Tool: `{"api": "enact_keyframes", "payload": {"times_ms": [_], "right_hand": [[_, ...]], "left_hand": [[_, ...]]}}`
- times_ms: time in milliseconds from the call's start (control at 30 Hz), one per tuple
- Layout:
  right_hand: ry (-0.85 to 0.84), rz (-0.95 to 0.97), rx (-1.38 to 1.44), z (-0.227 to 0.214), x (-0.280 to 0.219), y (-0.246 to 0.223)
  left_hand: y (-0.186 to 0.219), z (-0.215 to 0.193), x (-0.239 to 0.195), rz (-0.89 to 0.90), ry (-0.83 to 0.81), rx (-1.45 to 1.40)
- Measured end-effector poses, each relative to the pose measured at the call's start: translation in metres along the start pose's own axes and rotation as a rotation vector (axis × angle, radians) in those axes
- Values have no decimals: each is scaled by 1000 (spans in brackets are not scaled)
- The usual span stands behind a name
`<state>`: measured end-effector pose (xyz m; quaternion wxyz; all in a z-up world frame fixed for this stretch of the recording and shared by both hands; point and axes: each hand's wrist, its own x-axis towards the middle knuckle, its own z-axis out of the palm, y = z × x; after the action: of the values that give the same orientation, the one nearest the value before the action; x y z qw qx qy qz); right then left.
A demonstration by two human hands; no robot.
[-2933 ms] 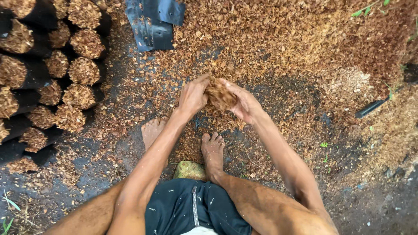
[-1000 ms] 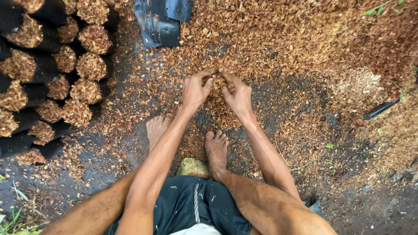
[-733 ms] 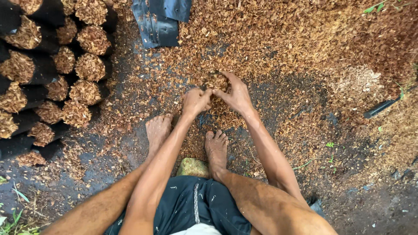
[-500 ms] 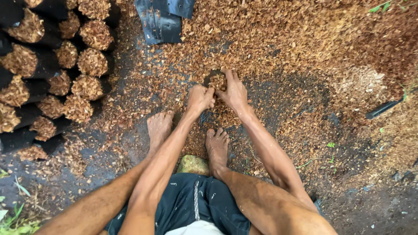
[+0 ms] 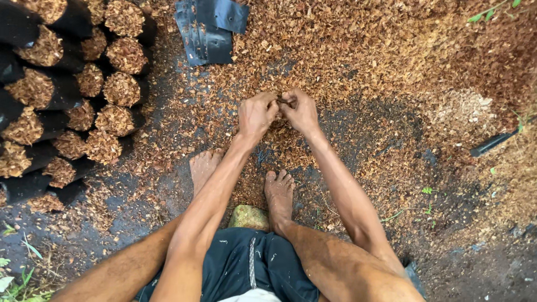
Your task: The person sits on the ground and repeatedly fills black plastic planting pouches with a brown, fibrous substrate. They pick up a pouch, scoop the material into it with both hands, and place the filled pouch into a growing stack.
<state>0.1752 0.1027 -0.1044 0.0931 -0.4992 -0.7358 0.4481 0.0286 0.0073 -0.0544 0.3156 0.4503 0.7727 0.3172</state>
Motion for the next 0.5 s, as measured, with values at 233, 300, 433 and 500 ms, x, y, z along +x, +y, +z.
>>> {"api": "enact_keyframes", "payload": {"times_ms": [233, 300, 433, 500], "right_hand": [[2, -241, -70, -70, -3, -55], [-176, -364, -433, -74, -8, -78], [-230, -407, -496, -48, -35, -25], [-184, -317, -626, -42, -69, -14]], "left_hand": [[59, -61, -22, -226, -181, -70], [51, -50, -25, -293, -165, -198], [47, -50, -19, -326, -193, -216], [30, -37, -13, -270, -204, -80]]}}
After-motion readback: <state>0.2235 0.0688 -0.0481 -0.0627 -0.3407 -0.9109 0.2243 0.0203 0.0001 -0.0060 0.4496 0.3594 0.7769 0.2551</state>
